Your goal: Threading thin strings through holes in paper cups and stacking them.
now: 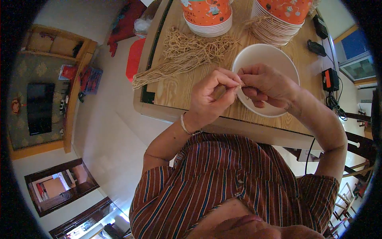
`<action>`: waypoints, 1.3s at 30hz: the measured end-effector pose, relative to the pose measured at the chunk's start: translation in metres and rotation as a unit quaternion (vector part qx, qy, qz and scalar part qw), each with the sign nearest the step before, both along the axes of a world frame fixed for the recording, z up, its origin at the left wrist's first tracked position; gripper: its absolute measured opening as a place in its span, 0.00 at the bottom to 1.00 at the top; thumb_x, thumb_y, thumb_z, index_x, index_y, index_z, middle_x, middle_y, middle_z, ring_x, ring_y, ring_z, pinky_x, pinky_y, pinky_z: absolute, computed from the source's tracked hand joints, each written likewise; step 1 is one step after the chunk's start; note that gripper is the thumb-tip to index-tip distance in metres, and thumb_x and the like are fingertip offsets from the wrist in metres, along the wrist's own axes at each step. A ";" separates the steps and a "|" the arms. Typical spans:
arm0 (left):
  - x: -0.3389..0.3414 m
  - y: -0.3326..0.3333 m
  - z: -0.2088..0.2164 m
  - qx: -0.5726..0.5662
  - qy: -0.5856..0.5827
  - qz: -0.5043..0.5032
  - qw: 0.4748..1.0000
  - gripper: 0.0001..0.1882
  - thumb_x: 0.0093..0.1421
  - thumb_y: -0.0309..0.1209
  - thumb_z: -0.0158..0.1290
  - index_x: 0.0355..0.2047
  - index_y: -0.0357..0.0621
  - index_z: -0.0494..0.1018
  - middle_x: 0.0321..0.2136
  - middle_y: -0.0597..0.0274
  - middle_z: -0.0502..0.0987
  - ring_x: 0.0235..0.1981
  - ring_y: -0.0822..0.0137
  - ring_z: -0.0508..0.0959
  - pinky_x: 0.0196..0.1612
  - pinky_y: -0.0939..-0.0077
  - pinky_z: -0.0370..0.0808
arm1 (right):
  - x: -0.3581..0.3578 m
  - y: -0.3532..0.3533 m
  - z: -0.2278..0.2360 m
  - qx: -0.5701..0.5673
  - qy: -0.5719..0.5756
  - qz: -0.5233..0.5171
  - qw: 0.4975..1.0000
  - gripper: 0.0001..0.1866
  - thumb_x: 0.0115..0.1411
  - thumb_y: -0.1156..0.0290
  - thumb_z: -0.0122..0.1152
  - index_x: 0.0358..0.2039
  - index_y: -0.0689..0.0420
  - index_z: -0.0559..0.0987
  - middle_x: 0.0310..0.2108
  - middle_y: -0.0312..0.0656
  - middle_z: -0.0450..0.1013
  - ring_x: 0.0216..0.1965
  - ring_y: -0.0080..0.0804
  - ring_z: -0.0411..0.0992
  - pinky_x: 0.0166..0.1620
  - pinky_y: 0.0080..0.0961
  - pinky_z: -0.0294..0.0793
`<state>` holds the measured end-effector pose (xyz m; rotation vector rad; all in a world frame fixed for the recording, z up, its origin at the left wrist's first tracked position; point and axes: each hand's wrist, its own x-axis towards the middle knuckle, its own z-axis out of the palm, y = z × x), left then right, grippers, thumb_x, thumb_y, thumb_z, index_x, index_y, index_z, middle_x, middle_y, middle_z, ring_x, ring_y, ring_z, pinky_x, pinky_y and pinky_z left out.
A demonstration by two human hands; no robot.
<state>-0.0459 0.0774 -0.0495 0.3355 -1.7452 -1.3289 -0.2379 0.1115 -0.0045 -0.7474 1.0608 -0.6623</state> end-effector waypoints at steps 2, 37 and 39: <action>0.000 0.003 -0.001 0.038 0.009 -0.005 0.999 0.08 0.56 0.15 0.53 0.34 0.39 0.71 0.38 0.59 0.74 0.42 0.71 0.75 0.47 0.77 0.73 | 0.001 0.000 0.001 0.007 0.003 0.001 1.000 0.09 0.66 0.65 0.51 0.33 0.55 0.74 0.15 0.29 0.63 0.11 0.14 0.59 0.14 0.16 0.63; 0.017 -0.003 -0.008 0.150 0.042 0.014 0.988 0.05 0.60 0.17 0.53 0.37 0.36 0.73 0.38 0.61 0.73 0.36 0.72 0.78 0.39 0.81 0.78 | 0.001 0.000 0.003 -0.012 0.047 0.000 0.999 0.09 0.62 0.65 0.58 0.31 0.58 0.76 0.17 0.30 0.63 0.15 0.18 0.62 0.17 0.18 0.65; 0.017 -0.002 -0.004 0.088 0.018 0.029 0.995 0.06 0.61 0.17 0.52 0.38 0.36 0.74 0.38 0.60 0.73 0.36 0.72 0.78 0.38 0.82 0.77 | 0.000 -0.001 0.001 -0.041 0.082 -0.004 0.996 0.05 0.62 0.68 0.57 0.33 0.55 0.75 0.17 0.26 0.63 0.14 0.12 0.58 0.16 0.14 0.64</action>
